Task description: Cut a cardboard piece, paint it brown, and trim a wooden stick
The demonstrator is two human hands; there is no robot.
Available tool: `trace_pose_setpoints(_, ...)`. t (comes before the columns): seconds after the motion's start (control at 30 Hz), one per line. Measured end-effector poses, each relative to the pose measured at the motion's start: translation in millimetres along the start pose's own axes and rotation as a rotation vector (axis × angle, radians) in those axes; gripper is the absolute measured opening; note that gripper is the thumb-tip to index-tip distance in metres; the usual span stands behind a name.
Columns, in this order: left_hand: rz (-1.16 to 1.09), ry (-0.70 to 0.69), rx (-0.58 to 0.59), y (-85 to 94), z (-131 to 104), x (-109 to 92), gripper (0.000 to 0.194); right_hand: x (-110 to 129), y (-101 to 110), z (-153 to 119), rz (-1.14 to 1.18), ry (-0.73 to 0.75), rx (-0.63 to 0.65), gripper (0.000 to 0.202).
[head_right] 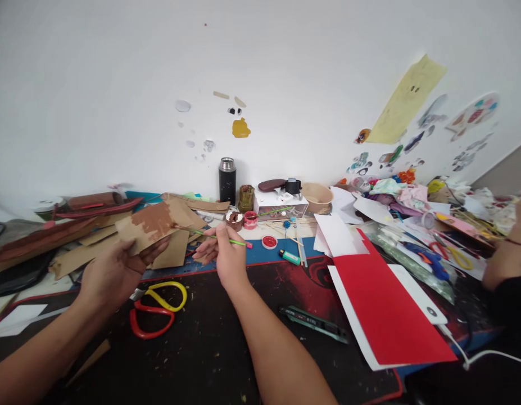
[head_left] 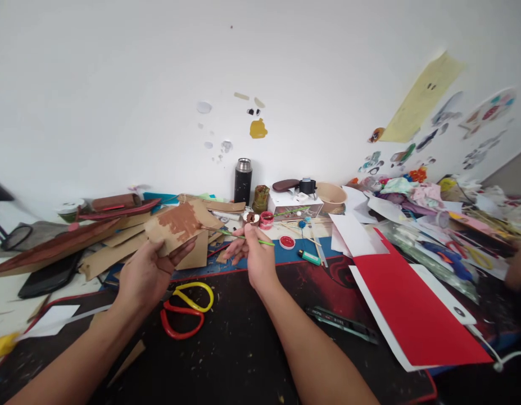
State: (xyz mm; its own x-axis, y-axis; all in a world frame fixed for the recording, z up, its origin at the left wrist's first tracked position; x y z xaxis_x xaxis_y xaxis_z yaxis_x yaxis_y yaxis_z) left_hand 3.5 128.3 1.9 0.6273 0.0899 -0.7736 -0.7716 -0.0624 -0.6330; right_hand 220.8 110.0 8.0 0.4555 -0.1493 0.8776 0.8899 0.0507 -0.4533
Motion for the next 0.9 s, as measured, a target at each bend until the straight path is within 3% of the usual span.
trace_pose_setpoints(0.13, -0.056, 0.066, -0.063, 2.2, -1.3, 3.5, 0.033, -13.0, -5.7, 0.0, 0.083, -0.094, 0.025, 0.057)
trace_pose_setpoints(0.33, -0.066, 0.126, -0.045, -1.7, -3.2, 4.1, 0.041, -10.2, 12.4, 3.3, 0.153, -0.094, -0.143, 0.059)
trace_pose_setpoints(0.53, -0.053, 0.171, -0.057, -3.7, -5.8, 4.6, 0.04, -20.1, 5.6, 1.0, 0.179, -0.153, -0.084, 0.059)
trace_pose_setpoints(0.73, -0.059, 0.172, -0.07, -8.5, -8.5, 1.1, 0.04, -13.7, 15.1, 3.6, 0.188, -0.113, -0.163, 0.063)
trace_pose_setpoints(0.9, -0.051, 0.156, -0.038, -9.7, -6.7, -1.2, 0.036, -16.3, 6.4, 1.1, 0.189, -0.139, -0.1, 0.063)
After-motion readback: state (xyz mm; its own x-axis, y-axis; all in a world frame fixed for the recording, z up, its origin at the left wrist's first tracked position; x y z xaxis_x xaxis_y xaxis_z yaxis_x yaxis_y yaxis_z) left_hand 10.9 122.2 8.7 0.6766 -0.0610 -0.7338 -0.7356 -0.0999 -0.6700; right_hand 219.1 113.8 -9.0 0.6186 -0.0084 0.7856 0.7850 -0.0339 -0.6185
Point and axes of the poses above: each hand's wrist, its own z-axis towards the middle knuckle, its own y-axis out of the back of the hand, x = y × z, the point moved 7 cm from there along z, towards the middle knuckle, and after that the axes turned 7 degrees about x, right-handed, at the moved point
